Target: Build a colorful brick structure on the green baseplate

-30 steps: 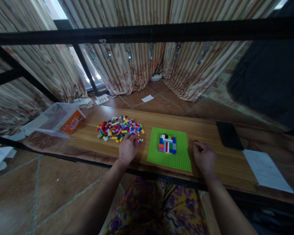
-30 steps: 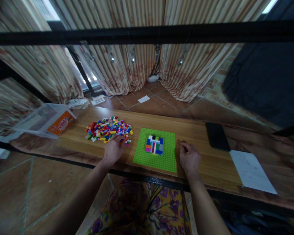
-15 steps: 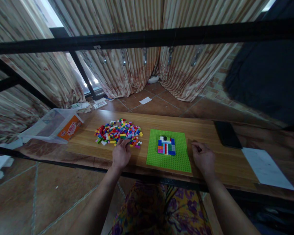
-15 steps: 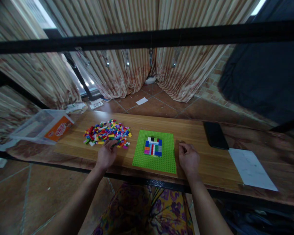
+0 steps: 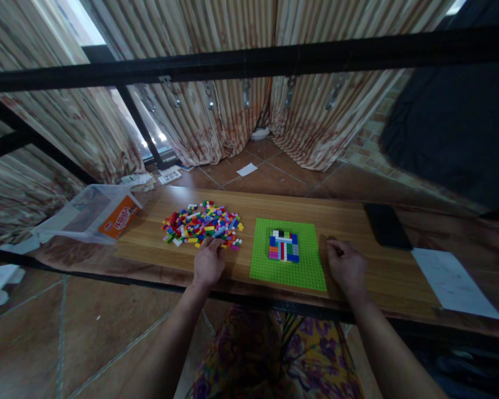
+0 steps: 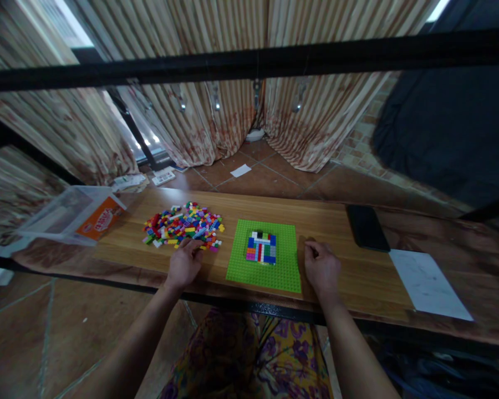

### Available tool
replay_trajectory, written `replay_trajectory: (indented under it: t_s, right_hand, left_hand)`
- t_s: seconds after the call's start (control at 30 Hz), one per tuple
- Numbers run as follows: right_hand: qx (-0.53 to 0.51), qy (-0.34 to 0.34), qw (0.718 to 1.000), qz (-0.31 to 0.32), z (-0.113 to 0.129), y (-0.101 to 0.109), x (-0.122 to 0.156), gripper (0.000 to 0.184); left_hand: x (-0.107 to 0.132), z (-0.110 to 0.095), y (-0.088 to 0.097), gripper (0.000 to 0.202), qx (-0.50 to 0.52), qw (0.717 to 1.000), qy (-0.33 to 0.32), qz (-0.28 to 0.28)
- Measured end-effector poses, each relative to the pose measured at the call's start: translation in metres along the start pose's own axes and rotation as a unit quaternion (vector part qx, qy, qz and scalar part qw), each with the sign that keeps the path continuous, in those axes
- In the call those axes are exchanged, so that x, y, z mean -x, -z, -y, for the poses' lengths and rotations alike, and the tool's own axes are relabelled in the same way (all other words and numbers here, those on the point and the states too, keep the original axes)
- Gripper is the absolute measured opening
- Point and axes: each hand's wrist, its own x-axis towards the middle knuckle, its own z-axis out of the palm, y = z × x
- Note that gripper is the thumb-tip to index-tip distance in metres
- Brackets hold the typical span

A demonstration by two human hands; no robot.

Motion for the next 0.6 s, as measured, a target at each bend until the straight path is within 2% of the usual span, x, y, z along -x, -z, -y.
replay_trajectory:
  t_s: [0.23,0.37,0.5,0.6]
  right_hand:
    - [-0.005,-0.001,1.000,0.004,0.001,0.001,0.000,0.035]
    - [0.003,-0.006,1.000,-0.003,0.000,-0.001,0.000,0.036]
    - [0.001,-0.001,1.000,-0.002,-0.001,-0.002,0.000,0.036]
    - [-0.002,-0.004,1.000,0.002,-0.001,-0.002,0.000,0.035]
  left_hand:
    - [0.002,0.000,0.001,0.019,0.005,1.000,0.014,0.006]
    - [0.003,-0.005,0.003,0.016,0.064,0.997,0.030,0.007]
    - [0.003,-0.025,0.001,0.018,0.149,0.989,0.023,0.007]
    - [-0.003,-0.049,-0.009,0.021,0.178,0.984,-0.017,0.002]
